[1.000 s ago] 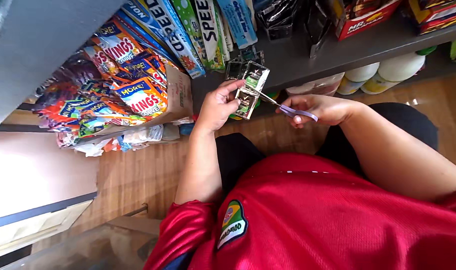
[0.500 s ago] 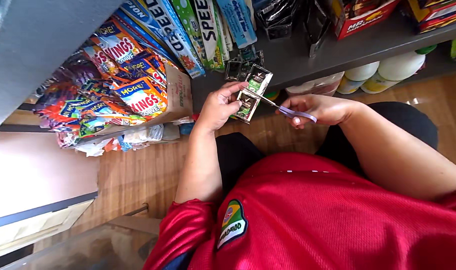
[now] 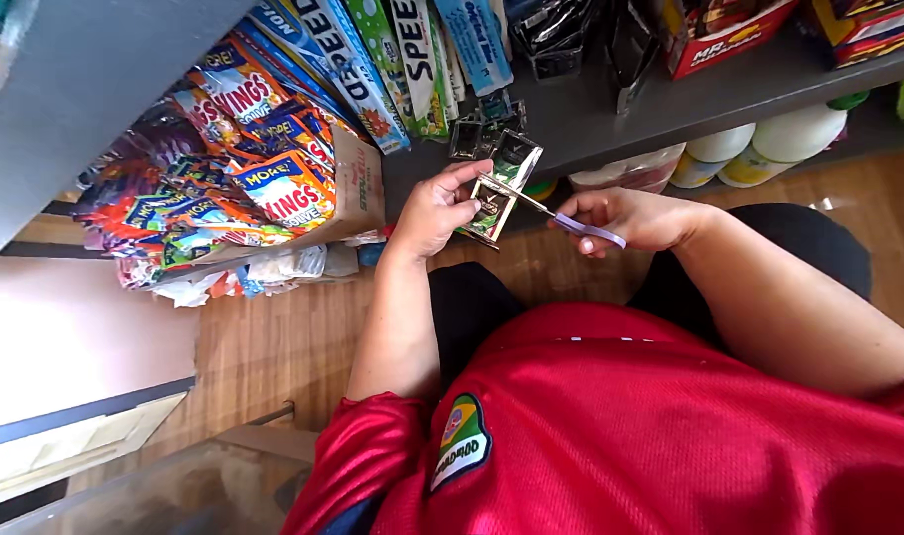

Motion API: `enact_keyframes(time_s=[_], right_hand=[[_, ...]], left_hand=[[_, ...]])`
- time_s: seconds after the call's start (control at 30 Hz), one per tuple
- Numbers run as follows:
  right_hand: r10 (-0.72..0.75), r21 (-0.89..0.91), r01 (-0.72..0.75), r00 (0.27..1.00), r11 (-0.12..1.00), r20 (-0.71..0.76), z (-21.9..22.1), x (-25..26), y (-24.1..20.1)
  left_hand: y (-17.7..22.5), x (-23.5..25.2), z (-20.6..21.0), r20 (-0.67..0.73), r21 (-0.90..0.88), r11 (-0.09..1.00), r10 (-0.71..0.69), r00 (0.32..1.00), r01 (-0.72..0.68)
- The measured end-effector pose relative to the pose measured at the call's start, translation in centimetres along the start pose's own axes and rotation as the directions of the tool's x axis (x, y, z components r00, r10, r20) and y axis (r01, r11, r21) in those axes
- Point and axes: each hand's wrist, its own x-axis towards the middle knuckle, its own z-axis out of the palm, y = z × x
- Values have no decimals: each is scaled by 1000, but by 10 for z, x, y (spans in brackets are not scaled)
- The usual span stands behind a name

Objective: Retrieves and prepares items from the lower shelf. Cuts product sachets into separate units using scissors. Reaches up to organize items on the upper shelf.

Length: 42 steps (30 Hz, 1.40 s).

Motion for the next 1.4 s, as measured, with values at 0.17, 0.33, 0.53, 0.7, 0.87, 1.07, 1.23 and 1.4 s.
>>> enact_keyframes(time_s=[0.17,0.33,0.53,0.7,0.87,1.07,1.23,1.4], right_hand=[[3,-7,-3,1000,1000,-3,1,0,0],[-5,1,5,1000,1000,15,2,0,0],[-24,19,23,998,1000,64,4,-2,1],[-51,22,50,995,999,82,5,0,3],[-47,25,45,995,999,86,4,1,3],[-62,-2,63,994,998,91,4,2,5],[-68,3,68,995,998,78,7,2,7],[-77,-4,78,992,997,101,7,2,7]], left_hand=[[0,-1,-1,6,-19,1000,7,1000,-6],[2,-2,-2,80,-129,991,-27,996,37],[-4,-3,-1,186,-290,953,-32,982,86],[-12,-3,-1,219,-348,934,-8,976,86],[-14,-1,-3,234,-378,922,10,972,81],[-15,-2,-1,242,-409,911,43,969,62],[-19,-3,8,263,-439,895,43,964,80],[-22,-4,12,272,-462,880,26,962,107]])
